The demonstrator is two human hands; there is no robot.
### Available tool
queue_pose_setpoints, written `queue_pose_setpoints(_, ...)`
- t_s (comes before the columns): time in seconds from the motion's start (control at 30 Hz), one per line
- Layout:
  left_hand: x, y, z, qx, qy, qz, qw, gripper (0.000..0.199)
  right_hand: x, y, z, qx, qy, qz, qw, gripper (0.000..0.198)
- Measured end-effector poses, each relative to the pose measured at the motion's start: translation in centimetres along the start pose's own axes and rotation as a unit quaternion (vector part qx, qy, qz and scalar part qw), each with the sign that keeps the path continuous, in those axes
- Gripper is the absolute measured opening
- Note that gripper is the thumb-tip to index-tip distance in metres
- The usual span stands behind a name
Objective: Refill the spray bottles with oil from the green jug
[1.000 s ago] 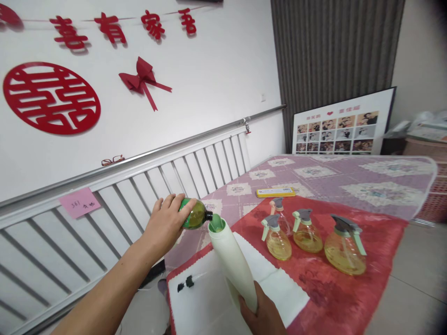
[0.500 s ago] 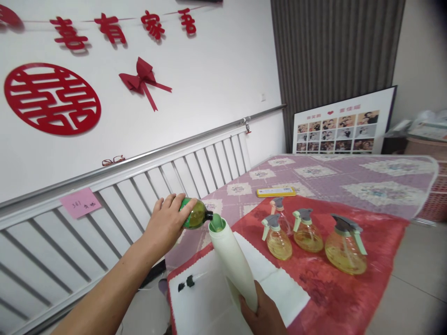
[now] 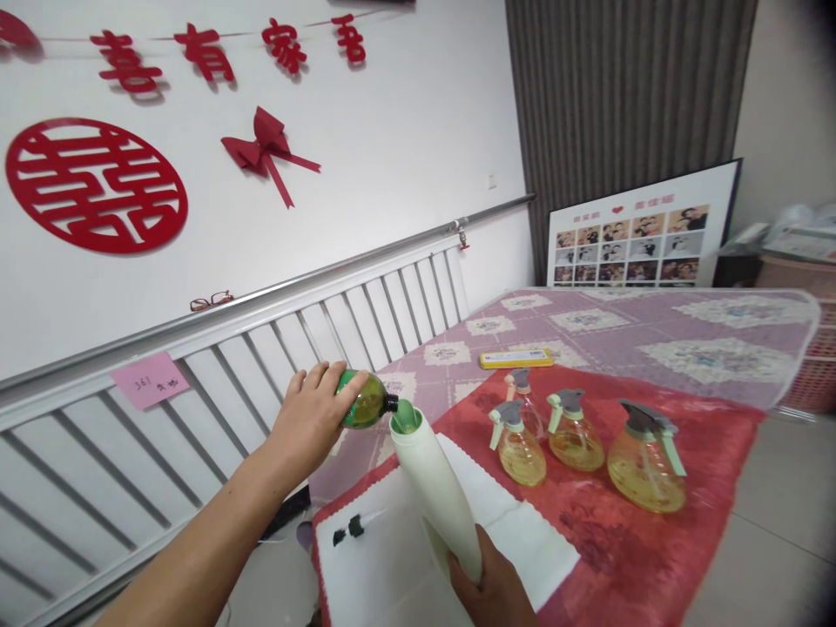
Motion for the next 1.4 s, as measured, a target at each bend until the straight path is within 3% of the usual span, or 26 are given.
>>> queue_pose_setpoints(0.1, 0.0, 0.0, -0.1, 0.003, 0.0, 0.0, 1.0, 0.072, -0.1, 0.2, 0.1, 0.014, -0.034, 0.01, 0.999, 0.028)
queue_pose_setpoints(0.43, 0.0, 0.0, -0.3, 0.006, -0.003, 0.001, 1.0, 0.073, -0.1, 0.0, 0.0, 0.016, -0.056, 0.036, 0.998, 0.031)
queue_pose_setpoints(0.77, 0.1, 0.0, -0.2, 0.011, -0.009, 0.003, 1.0, 0.074, 0.3, 1.8, 0.7, 0.019, -0.052, 0.041, 0.998, 0.036)
queue_pose_setpoints(1.4, 0.1, 0.1, -0.5, 0.019, -0.005, 0.003, 1.0, 0.072, 0.2, 1.2, 0.5, 0.029, -0.04, 0.033, 0.998, 0.033)
Point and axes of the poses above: each hand's wrist, its own x-axis towards the middle knuckle, its own z-axis out of the palm, y = z × x, the point moved 2 cm from there along x, towards the middle knuckle, and after that the axes turned 4 degrees about x, right-handed, at the moved point
